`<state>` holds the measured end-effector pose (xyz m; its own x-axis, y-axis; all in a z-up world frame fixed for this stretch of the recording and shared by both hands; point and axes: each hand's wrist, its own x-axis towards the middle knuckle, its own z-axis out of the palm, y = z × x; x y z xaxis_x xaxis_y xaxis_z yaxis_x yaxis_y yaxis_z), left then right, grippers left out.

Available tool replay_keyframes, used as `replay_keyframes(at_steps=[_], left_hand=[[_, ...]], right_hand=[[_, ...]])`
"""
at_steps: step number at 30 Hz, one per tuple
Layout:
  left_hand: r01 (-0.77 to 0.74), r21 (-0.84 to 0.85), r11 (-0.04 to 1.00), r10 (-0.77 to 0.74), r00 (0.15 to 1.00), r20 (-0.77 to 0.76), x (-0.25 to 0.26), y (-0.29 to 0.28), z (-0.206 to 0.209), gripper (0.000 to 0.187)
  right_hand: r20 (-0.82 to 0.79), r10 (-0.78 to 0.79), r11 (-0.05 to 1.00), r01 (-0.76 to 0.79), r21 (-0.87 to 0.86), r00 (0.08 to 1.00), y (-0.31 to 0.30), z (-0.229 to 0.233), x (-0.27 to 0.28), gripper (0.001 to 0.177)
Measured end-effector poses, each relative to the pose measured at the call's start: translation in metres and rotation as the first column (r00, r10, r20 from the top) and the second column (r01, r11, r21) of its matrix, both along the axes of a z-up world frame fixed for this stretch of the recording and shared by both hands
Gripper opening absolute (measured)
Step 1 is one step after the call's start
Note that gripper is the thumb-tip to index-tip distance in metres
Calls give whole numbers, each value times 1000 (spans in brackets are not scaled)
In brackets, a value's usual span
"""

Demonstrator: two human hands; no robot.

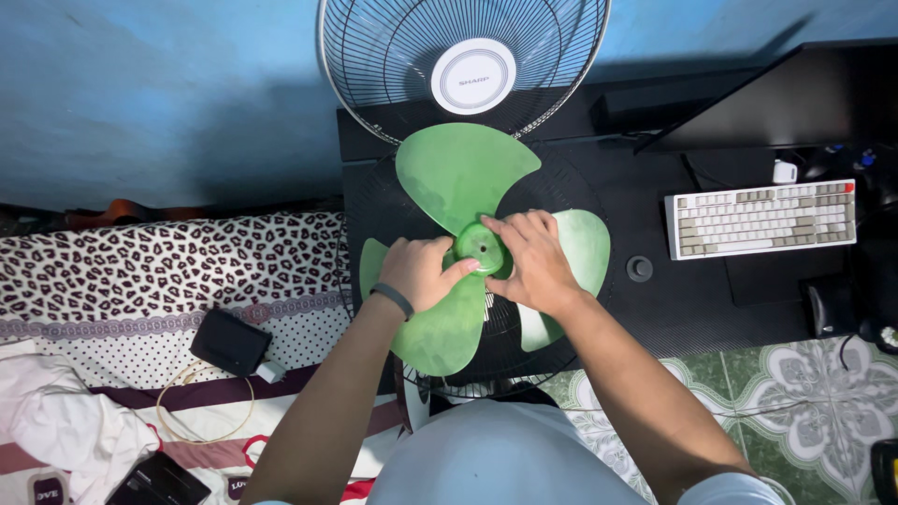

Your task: The person attaches a green fan blade to the motor hub, secures it with a black cap, and then fits the front wire cage over the blades. The fan is placed on a desk next to a keyboard and monitor.

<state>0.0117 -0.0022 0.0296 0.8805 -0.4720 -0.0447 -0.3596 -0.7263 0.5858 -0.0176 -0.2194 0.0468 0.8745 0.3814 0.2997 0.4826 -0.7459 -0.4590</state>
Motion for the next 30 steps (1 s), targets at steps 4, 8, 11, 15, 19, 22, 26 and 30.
replay_keyframes(at_steps=[4,8,11,15,19,22,26,30], left_hand=[[6,33,999,-5,1000,-15,0,0,-5,57],[8,34,999,-6,999,-40,2,0,-10,57],[9,43,999,-7,999,-52,1,0,-12,57],[19,64,998,-14,998,-69,3,-1,-10,55],[22,83,996,-12,992,-126,5,-1,-6,53],[18,89,996,-3,987,-161,5,-1,-4,52],[8,151,988,21,981,-195,4,-5,-14,54],[-6,156,988,32,985,-170,1,-6,-23,55]], right_hand=[[-39,0,1000,0,4,999,1,0,1,83],[-59,10,1000,-9,9,998,1,0,3,82],[-73,14,1000,-14,7,997,1,-1,3,82],[-92,18,1000,-17,15,996,1,-1,5,81],[-123,25,1000,-23,14,992,-1,-2,6,84],[-142,33,999,-35,-9,989,-1,-2,7,83],[-216,45,996,-61,-64,975,0,-6,13,84],[-223,78,994,-92,-52,972,-1,-11,13,86]])
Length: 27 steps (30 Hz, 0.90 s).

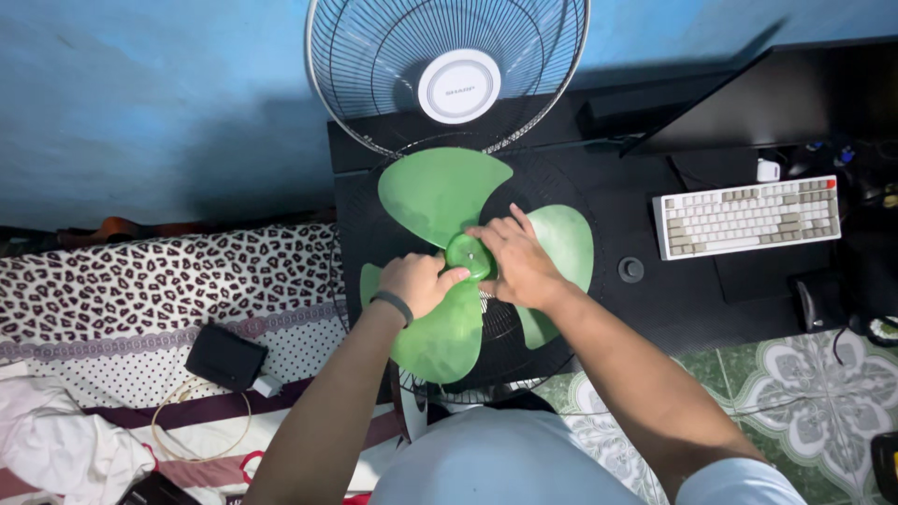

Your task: The person attaches a green fan blade to the motor hub, secures it with a black cap, and then fits the front wire cage over the blades. The fan is placed on a desk next to a keyboard and monitor.

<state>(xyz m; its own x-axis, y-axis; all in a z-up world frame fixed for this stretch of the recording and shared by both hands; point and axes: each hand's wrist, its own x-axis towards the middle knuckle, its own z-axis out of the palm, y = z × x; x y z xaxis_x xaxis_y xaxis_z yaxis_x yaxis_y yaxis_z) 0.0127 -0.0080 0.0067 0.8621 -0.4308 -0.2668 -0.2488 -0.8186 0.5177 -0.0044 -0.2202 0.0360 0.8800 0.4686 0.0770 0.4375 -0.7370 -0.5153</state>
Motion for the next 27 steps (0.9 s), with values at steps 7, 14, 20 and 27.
replay_keyframes(at_steps=[7,14,20,27], left_hand=[[-14,111,994,-17,960,279,-2,-3,1,56],[-88,12,996,81,952,294,-9,-5,-12,58],[-89,-37,995,94,980,174,0,0,-14,48],[-27,-84,996,38,991,129,13,3,-9,45]], right_hand=[[18,-8,1000,8,-9,1000,-2,-7,7,84],[5,-93,995,93,-32,996,3,-15,-4,82],[6,-126,990,126,-65,992,5,-19,-7,83],[35,-152,984,155,-88,988,9,-20,-12,86]])
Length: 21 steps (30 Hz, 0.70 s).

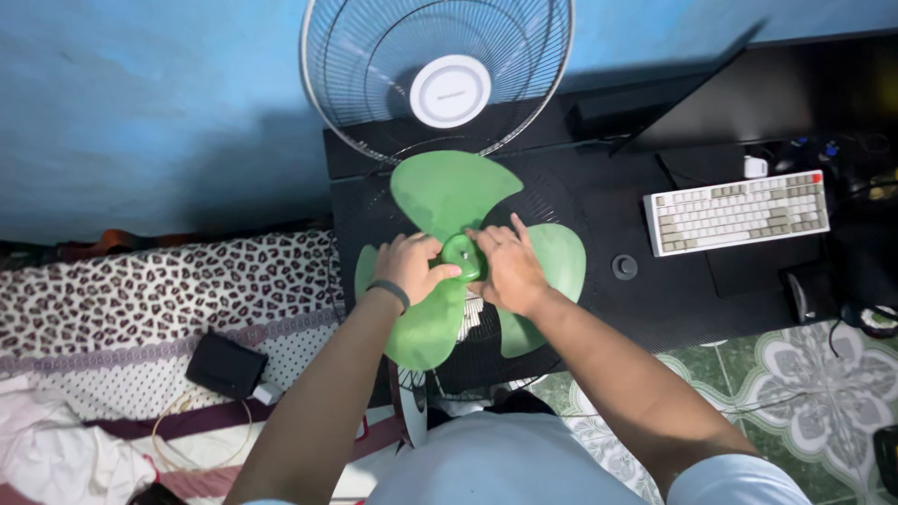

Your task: The person attaches a green fan blade to the motor hub, secures it with a black cap, and then fits the front wire cage over the blades. The fan is placed on a desk next to a keyboard and monitor.

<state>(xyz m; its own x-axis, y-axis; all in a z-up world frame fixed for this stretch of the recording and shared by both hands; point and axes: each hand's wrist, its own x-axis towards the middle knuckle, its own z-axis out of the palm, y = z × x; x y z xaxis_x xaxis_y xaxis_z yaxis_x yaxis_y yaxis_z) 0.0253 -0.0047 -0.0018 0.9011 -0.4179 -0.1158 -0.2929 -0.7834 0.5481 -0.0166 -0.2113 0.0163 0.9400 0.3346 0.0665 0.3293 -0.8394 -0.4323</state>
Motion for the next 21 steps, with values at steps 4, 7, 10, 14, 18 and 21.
replay_keyframes(at_steps=[4,7,10,14,18,21], left_hand=[[-51,43,998,51,999,-3,-7,0,3,43],[-44,60,997,42,998,40,-4,-4,2,44],[-6,86,996,0,997,75,-5,4,-2,43],[-20,28,999,15,985,170,-1,6,-9,45],[-85,18,996,80,974,211,-15,-1,-6,57],[-136,124,983,85,932,351,-27,-22,12,59]], right_hand=[[-69,16,998,-21,-63,997,1,2,4,88],[-57,-14,994,8,-104,998,1,0,4,90],[-39,-67,991,62,-121,997,9,-6,-5,92],[-31,-102,980,95,-174,994,12,0,0,97],[-96,-30,976,8,-215,995,7,10,-5,96],[-92,118,993,-120,-20,989,-17,20,-3,94]])
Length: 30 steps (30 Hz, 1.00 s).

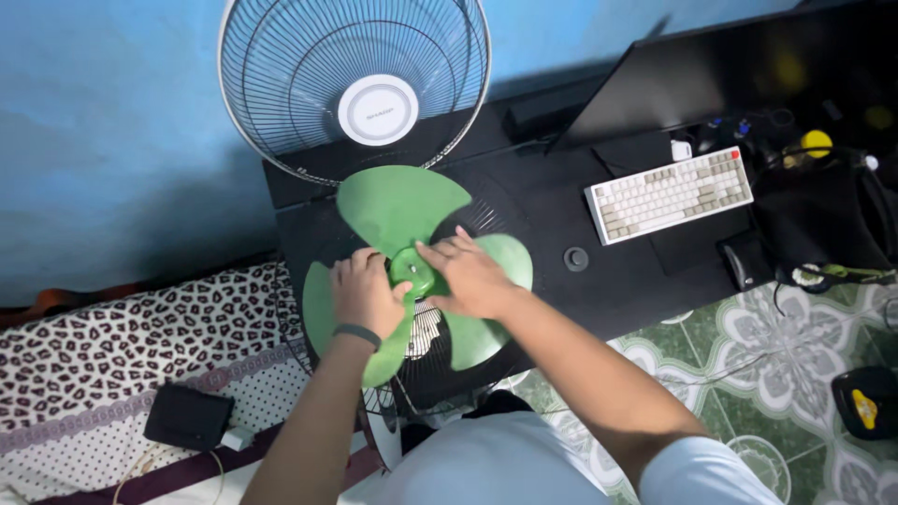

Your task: The person attaches a green fan blade to the motor hub, secures it with a black cap, and then fits the front wire cage over the blades. The fan is placed on a desk next to a keyboard and monitor.

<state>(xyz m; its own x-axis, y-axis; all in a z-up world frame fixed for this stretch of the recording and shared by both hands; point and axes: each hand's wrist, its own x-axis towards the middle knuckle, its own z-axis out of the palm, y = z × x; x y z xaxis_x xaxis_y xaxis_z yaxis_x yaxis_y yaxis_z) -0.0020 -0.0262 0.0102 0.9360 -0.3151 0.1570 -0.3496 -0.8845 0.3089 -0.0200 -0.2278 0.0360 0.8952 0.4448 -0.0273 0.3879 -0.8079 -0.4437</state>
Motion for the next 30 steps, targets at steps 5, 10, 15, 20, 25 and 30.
replay_keyframes(at_steps=[5,10,15,20,25,30], left_hand=[[56,-206,977,-68,996,-52,-8,-13,22,55],[164,-297,940,-175,985,-8,-11,-16,9,56],[116,-356,927,-186,968,-168,-3,-8,7,59],[84,-372,924,-147,979,-145,-7,-10,7,58],[68,-386,920,-128,983,-131,-9,-12,6,59],[76,-406,911,-145,979,-143,-8,-11,3,59]], right_hand=[[84,-111,993,107,52,990,-50,15,-15,60],[121,-187,975,168,147,975,-88,3,-24,46],[69,-668,689,580,435,741,-149,-71,-32,33],[-68,-778,586,761,278,625,-221,-151,-40,51],[-234,-802,595,707,-381,549,-227,-183,-36,66],[-185,-843,532,728,-433,506,-222,-207,-54,62]])
